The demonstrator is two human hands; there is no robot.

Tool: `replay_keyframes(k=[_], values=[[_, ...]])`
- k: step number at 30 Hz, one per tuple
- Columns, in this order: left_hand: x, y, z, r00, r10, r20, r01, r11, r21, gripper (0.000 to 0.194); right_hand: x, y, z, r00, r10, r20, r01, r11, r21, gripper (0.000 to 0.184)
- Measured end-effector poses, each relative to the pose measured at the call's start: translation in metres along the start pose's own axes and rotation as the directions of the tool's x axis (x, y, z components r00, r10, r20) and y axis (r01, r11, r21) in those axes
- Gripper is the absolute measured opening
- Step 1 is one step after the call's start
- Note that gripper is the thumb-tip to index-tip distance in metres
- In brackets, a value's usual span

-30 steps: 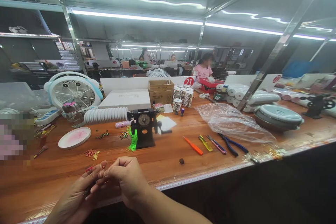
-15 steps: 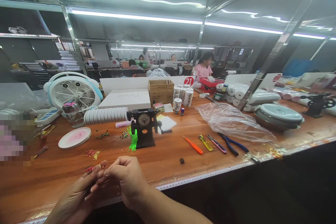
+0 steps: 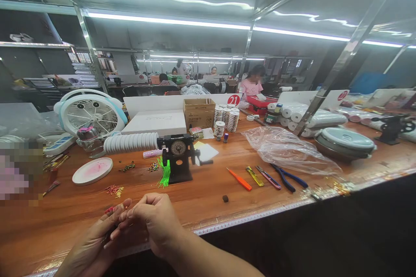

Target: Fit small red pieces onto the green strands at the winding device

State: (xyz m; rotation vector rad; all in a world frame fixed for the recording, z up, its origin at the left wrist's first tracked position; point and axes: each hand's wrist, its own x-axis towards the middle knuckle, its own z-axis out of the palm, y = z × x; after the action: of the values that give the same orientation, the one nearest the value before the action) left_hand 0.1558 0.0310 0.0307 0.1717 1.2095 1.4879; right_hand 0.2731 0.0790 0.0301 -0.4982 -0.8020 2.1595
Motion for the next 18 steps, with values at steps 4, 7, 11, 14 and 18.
replay_keyframes(k=[4,7,11,14,18], values=[[0.000,0.000,0.000,1.000,0.012,-0.017,-0.012,1.000,0.009,0.016,-0.001,0.000,0.002,0.998,-0.043,0.047,0.042,0.999,0.012,0.017],[-0.001,0.001,0.001,1.000,0.026,-0.005,-0.026,1.000,-0.001,0.017,-0.002,-0.001,0.003,0.996,-0.058,0.064,0.057,0.998,0.010,0.018],[-0.003,0.005,0.002,0.999,0.033,-0.009,-0.033,0.999,-0.034,0.017,0.001,-0.002,0.006,0.998,-0.030,0.061,0.031,0.999,-0.017,0.019],[-0.003,0.008,0.002,0.998,0.049,-0.035,-0.051,0.997,-0.056,0.018,0.005,-0.002,0.009,0.998,-0.016,0.062,0.017,1.000,-0.026,0.019],[-0.002,0.011,0.000,0.996,0.059,-0.067,-0.065,0.994,-0.087,0.020,0.009,-0.004,0.015,0.998,0.007,0.061,-0.004,0.999,-0.050,0.020]])
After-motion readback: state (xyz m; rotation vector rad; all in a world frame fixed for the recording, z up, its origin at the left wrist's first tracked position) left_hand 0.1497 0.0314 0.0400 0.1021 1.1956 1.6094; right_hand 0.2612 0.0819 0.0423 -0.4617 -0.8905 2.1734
